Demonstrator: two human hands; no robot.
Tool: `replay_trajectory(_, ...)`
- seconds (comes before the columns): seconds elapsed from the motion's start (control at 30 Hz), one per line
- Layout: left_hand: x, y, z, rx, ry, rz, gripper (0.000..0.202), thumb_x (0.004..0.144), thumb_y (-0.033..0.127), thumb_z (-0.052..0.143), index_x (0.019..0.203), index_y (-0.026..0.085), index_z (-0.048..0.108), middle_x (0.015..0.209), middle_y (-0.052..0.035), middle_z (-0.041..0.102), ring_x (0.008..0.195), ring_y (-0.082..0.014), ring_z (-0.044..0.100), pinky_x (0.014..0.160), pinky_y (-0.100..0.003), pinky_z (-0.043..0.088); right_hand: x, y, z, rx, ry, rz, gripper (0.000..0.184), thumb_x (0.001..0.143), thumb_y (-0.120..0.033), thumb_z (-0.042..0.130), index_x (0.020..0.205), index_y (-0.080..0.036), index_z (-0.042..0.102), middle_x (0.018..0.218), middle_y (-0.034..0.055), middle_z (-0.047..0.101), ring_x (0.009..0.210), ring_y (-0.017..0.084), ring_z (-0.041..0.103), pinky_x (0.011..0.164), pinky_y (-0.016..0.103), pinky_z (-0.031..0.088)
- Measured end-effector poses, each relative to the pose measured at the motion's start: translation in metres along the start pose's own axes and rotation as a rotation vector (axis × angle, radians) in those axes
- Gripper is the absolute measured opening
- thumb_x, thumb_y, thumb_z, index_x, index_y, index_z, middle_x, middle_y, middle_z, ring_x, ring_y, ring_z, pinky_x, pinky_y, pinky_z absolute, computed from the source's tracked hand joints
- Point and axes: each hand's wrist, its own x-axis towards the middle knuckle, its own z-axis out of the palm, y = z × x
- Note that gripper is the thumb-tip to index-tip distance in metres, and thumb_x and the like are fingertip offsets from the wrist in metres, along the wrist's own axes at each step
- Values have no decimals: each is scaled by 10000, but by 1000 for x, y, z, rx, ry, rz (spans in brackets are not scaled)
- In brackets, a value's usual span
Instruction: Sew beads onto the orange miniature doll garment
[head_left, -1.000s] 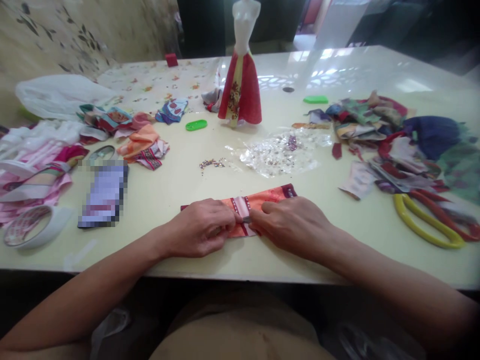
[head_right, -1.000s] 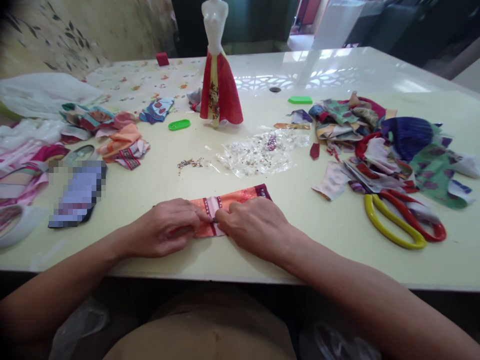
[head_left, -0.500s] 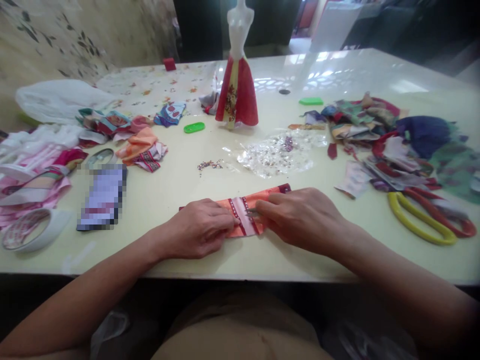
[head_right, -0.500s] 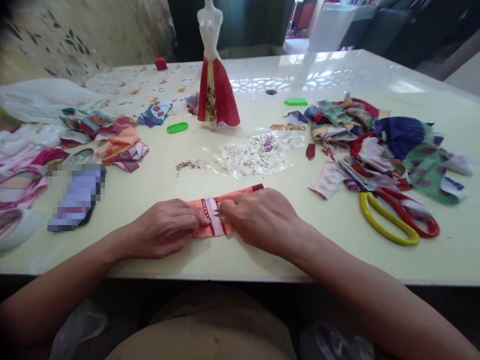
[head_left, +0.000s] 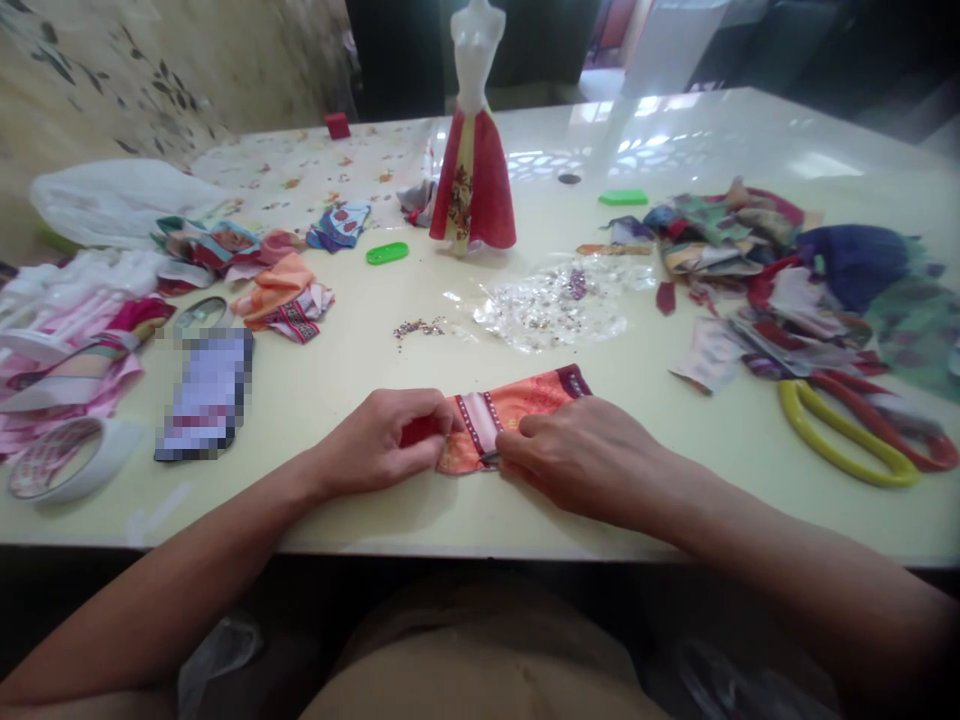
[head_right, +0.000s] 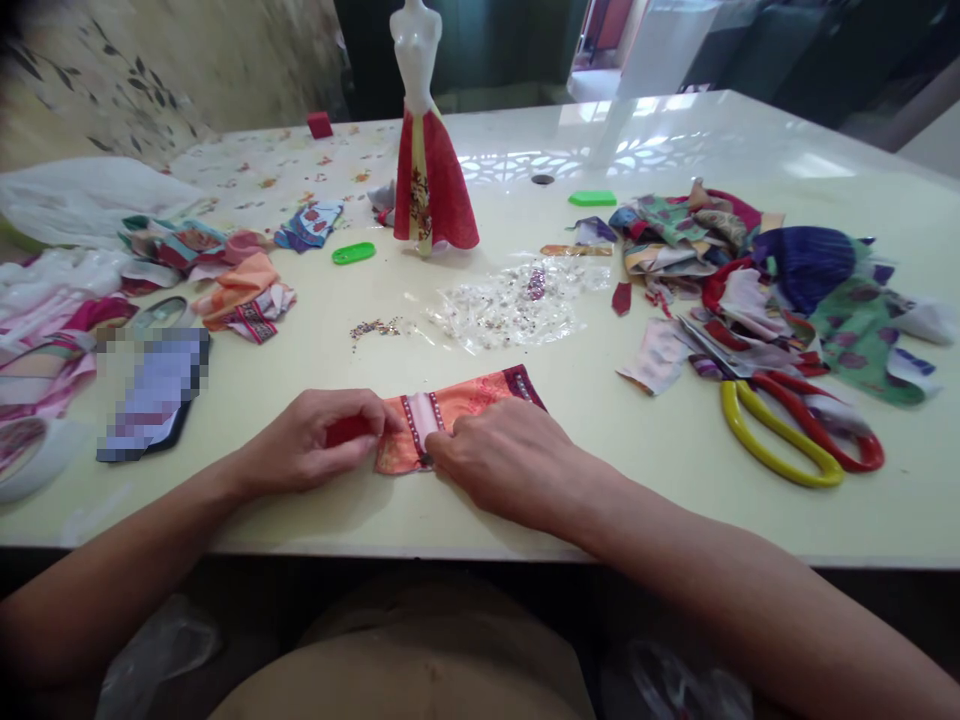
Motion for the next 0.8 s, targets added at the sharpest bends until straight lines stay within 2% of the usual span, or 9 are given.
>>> replay_trajectory(0.13,3,1,0,117,-54,58,95,771,93,537,798,162,597,777,-8,628,722,-124,541,680,-240,399,-3,4,-3,22,22,-10,145,887,-246,512,775,-204,594,607,-10,629,439,89,286,508,298,55)
replay_trajectory(0.3,3,3,0,85,-70,1,104,779,115,551,831,154,632,812,-23,651,749,-138,567,715,-259,416,-10,17,-11,68,133,-33,214,902,-316,498,730,-205,561,586,-22,578,468,100,358,509,284,96)
replay_trajectory(0.4,1,5,0,-94,9,-74,73,791,154,584,832,149,643,848,-34,675,777,-142,595,747,-260,440,-10,19,-11,79,280,-16,276,938,-357,462,738,-198,567,616,-20,588,488,101,409,506,283,133)
replay_trajectory(0.53,-1,6,1,-462,227,-269,132,814,263,643,855,141,669,892,-57,702,795,-141,615,738,-244,466,-7,13,-4,70,451,41,285,949,-386,469,783,-194,599,645,-22,600,509,98,438,505,277,183)
replay_trajectory(0.6,-1,5,2,-642,293,-323,163,803,295,681,859,142,686,886,-55,713,796,-133,624,744,-231,475,-6,9,0,65,516,51,259,942,-383,492,827,-193,625,655,-21,605,516,99,446,509,278,201)
replay_trajectory(0.7,0,4,5,-861,305,-351,150,778,278,725,845,146,701,867,-42,725,799,-118,641,772,-215,487,-3,4,5,47,608,61,241,928,-379,527,855,-185,651,652,-16,606,522,102,450,516,284,220)
replay_trajectory(0.8,0,5,7,-960,275,-353,132,776,257,734,834,141,710,849,-38,731,773,-106,647,752,-195,492,1,1,7,36,668,69,235,918,-374,551,853,-177,661,627,-17,590,521,100,443,518,283,230)
